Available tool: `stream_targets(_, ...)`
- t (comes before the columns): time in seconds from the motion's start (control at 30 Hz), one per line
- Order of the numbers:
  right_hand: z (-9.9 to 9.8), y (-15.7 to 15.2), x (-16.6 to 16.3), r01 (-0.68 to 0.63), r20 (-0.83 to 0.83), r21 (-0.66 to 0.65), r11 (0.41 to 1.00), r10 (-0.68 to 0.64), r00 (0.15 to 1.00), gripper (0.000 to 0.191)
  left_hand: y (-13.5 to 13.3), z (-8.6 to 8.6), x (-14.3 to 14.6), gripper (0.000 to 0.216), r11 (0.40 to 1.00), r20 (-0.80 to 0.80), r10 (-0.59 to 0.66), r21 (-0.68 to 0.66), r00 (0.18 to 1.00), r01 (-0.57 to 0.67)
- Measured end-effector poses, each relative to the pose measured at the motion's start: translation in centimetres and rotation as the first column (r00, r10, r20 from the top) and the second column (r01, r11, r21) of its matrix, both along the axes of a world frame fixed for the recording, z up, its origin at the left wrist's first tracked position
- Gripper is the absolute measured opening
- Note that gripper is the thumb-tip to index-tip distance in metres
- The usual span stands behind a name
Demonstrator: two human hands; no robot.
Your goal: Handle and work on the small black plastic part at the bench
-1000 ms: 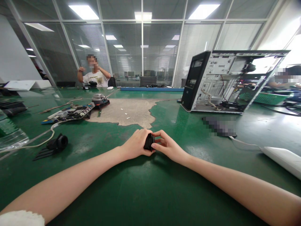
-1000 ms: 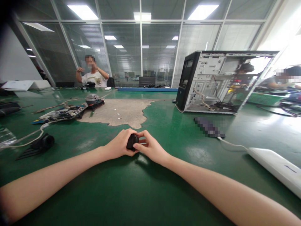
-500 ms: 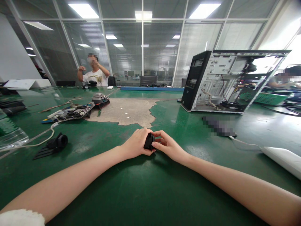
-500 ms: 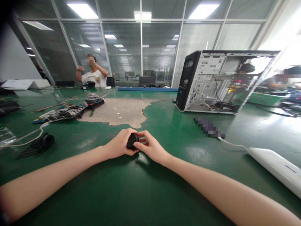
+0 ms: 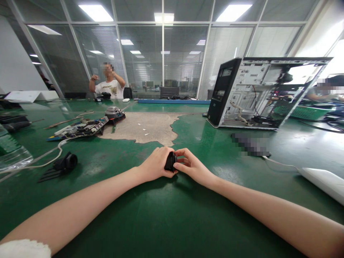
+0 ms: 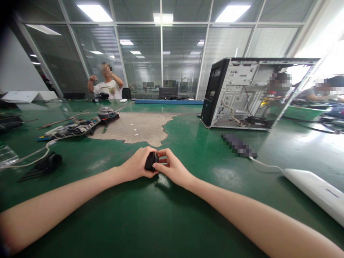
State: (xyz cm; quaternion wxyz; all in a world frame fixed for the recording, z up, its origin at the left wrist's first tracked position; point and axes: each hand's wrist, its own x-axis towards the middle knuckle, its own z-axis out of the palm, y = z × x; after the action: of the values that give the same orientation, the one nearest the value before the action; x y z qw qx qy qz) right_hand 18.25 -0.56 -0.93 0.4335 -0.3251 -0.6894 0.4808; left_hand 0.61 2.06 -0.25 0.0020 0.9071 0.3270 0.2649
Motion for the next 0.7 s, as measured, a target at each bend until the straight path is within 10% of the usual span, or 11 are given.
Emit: stream_targets(0.7,0.24,-0.25,-0.07,-0.047,-0.009,-0.016,0.999,0.047,0.999,0.028,-0.09,0.16,-0.03,0.050,1.000,0.009,0.013,-0.020,1.000,-0.013)
